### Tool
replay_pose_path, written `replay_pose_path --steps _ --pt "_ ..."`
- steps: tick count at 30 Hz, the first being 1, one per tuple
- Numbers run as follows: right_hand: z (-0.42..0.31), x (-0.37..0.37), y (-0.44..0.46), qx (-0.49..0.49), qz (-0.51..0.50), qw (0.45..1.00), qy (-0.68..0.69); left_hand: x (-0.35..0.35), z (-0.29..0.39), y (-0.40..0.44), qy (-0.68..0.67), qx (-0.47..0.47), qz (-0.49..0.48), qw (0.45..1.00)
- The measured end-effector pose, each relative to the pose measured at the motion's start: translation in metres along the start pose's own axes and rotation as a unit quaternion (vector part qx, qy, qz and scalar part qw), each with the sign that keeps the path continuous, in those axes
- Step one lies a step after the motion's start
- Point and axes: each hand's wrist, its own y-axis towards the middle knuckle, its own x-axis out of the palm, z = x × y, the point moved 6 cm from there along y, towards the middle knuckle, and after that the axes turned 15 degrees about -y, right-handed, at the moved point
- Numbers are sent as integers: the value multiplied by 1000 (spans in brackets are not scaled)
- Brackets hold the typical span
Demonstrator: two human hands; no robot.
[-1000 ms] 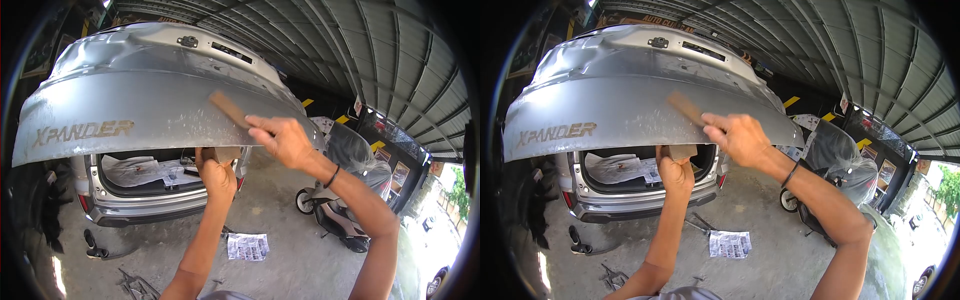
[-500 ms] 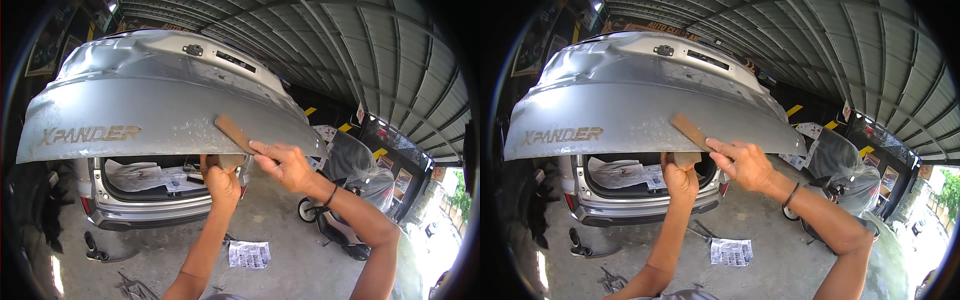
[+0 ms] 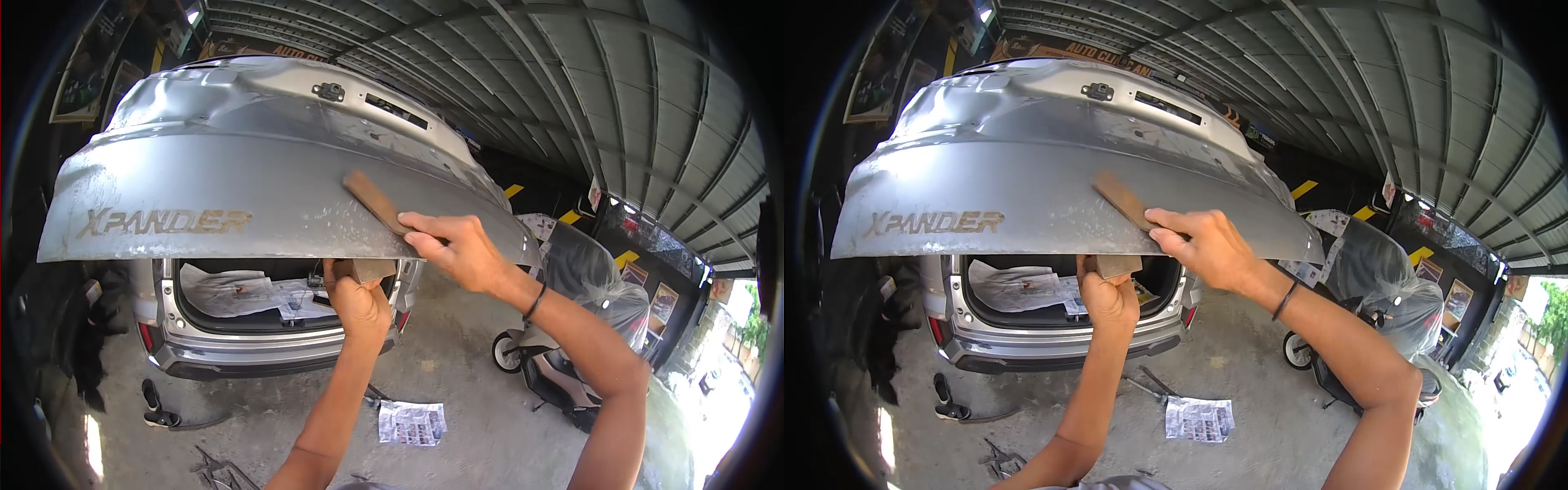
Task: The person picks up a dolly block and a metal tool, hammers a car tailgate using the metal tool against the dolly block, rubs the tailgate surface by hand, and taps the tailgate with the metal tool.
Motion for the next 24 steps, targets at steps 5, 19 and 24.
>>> replay_pose_path --steps 5,19,24 --pt "33 -20 15 195 13 981 2 -18 7 7 -7 -18 -31 999" --pt "-4 -11 35 66 -3 997 -34 -7 24 11 11 -18 -67 998" --pt "-48 4 31 -45 -5 998 34 3 39 17 -11 -4 -31 999"
